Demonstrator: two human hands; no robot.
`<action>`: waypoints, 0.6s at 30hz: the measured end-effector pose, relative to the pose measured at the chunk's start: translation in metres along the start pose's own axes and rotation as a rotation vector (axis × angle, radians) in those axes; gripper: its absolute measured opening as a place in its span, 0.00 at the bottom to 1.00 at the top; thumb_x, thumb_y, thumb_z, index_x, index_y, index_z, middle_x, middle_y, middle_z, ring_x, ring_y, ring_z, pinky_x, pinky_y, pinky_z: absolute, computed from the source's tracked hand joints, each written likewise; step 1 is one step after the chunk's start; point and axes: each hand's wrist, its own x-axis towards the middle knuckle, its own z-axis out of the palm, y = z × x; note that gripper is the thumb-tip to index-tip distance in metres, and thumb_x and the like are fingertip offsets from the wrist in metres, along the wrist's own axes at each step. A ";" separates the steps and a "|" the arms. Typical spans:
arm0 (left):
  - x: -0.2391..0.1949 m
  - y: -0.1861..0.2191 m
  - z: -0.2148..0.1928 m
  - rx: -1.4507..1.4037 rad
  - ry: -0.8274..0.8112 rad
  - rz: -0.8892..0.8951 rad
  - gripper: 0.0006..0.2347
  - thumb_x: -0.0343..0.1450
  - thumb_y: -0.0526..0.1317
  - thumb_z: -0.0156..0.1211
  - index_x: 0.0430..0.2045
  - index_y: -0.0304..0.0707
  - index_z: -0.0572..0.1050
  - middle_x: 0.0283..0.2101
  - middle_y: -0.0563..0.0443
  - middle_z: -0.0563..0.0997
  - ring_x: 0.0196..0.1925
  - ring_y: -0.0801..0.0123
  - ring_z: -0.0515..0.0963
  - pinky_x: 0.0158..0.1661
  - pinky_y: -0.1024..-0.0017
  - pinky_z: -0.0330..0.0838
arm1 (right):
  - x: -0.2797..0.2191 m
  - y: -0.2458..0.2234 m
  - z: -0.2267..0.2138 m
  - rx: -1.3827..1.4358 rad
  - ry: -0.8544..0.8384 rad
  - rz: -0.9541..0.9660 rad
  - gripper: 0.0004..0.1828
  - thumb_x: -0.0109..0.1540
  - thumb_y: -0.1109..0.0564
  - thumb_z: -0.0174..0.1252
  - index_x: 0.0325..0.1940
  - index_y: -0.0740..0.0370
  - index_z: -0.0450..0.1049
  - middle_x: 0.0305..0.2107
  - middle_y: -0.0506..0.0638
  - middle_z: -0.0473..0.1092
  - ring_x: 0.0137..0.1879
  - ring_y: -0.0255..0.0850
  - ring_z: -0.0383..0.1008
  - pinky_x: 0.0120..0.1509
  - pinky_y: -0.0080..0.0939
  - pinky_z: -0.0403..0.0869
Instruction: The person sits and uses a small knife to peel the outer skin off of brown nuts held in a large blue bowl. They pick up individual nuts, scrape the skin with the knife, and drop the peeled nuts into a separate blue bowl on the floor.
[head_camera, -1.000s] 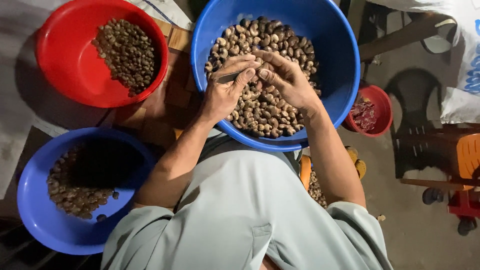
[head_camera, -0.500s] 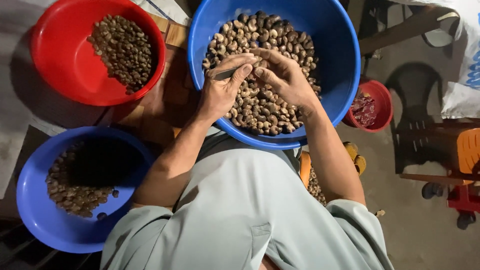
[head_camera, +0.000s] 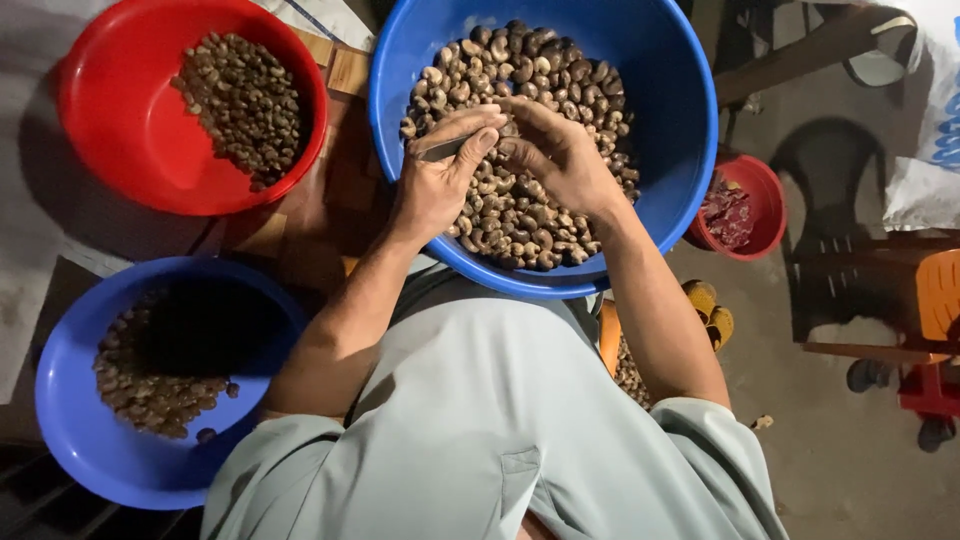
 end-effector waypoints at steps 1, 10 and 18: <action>0.000 0.000 0.000 0.000 -0.001 -0.001 0.09 0.78 0.37 0.56 0.46 0.30 0.79 0.54 0.43 0.80 0.57 0.60 0.80 0.58 0.68 0.79 | 0.000 0.001 0.000 0.001 0.001 0.000 0.25 0.69 0.64 0.57 0.70 0.70 0.62 0.49 0.58 0.73 0.44 0.39 0.76 0.49 0.35 0.79; -0.001 -0.006 -0.001 -0.002 0.046 -0.017 0.10 0.78 0.38 0.57 0.47 0.30 0.78 0.49 0.43 0.83 0.45 0.64 0.84 0.47 0.73 0.81 | 0.000 -0.005 0.003 -0.018 -0.055 0.026 0.25 0.70 0.61 0.54 0.70 0.66 0.58 0.47 0.57 0.71 0.44 0.41 0.78 0.50 0.40 0.84; -0.001 -0.005 0.000 -0.044 -0.031 0.015 0.09 0.77 0.38 0.57 0.47 0.34 0.78 0.56 0.42 0.79 0.62 0.57 0.78 0.64 0.64 0.76 | 0.003 -0.007 0.001 -0.091 -0.012 -0.050 0.21 0.70 0.55 0.54 0.64 0.69 0.63 0.35 0.54 0.75 0.35 0.38 0.79 0.38 0.34 0.79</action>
